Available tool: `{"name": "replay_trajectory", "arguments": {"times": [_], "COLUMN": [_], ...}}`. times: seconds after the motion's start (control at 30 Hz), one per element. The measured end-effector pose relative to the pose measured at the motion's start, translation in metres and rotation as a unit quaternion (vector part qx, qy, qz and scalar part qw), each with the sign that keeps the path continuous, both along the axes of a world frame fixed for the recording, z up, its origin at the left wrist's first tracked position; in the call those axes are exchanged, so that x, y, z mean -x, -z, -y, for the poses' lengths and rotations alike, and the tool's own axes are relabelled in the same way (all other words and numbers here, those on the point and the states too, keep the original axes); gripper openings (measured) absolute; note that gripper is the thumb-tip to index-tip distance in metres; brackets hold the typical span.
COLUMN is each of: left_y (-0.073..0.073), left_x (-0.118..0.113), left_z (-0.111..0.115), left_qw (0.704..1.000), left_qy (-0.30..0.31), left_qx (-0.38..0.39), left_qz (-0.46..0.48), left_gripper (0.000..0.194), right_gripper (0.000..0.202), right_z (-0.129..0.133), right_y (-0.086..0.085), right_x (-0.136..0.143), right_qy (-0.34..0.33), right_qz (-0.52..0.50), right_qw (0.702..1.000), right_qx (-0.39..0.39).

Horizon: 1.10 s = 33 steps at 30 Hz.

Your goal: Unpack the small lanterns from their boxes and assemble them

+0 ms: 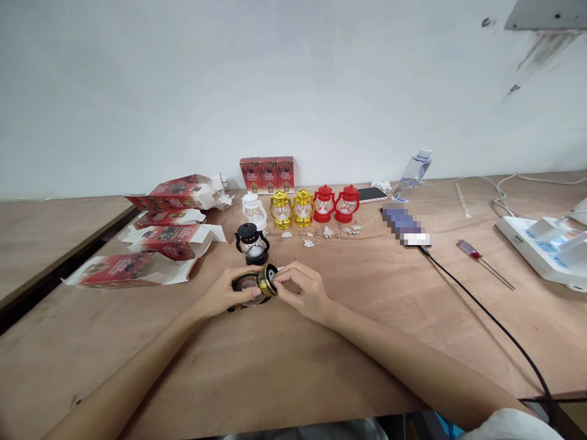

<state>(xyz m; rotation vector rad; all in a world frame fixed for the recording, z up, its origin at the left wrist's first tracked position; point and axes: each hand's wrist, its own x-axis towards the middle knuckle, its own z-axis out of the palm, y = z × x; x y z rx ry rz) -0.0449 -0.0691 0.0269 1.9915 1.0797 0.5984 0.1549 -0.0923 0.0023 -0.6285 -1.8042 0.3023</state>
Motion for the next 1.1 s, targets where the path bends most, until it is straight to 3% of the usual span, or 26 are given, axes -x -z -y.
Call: {"name": "replay_trajectory", "arguments": {"times": [0.27,0.47,0.73,0.9,1.1], "left_y": [0.005,0.002,0.0,0.001,0.0], "left_x": [0.003,0.002,0.001,0.001,0.001], "left_z": [-0.003,0.0,0.0,0.0,0.0], "left_qw": [0.999,0.998,0.998,0.999,0.999], "left_qy": [0.004,0.033,0.028,-0.012,-0.011], "left_qx": [0.0,-0.004,0.013,0.012,0.008], "left_qz": [0.034,0.056,0.056,0.042,0.034], "left_gripper": [0.051,0.044,0.044,0.049,0.048], "right_gripper": [0.008,0.024,0.026,0.026,0.021], "right_z": [-0.006,-0.01,-0.016,-0.014,-0.01], "right_y": [0.002,0.008,0.008,0.008,0.007], "right_x": [-0.004,0.0,0.0,0.001,0.002], "right_qy": [-0.061,-0.189,-0.226,-0.201,-0.173], "right_qz": [-0.037,-0.152,-0.202,-0.201,-0.184], "right_qw": [0.979,0.91,0.849,0.855,0.892], "right_qx": [0.191,0.337,0.433,0.433,0.375]}}
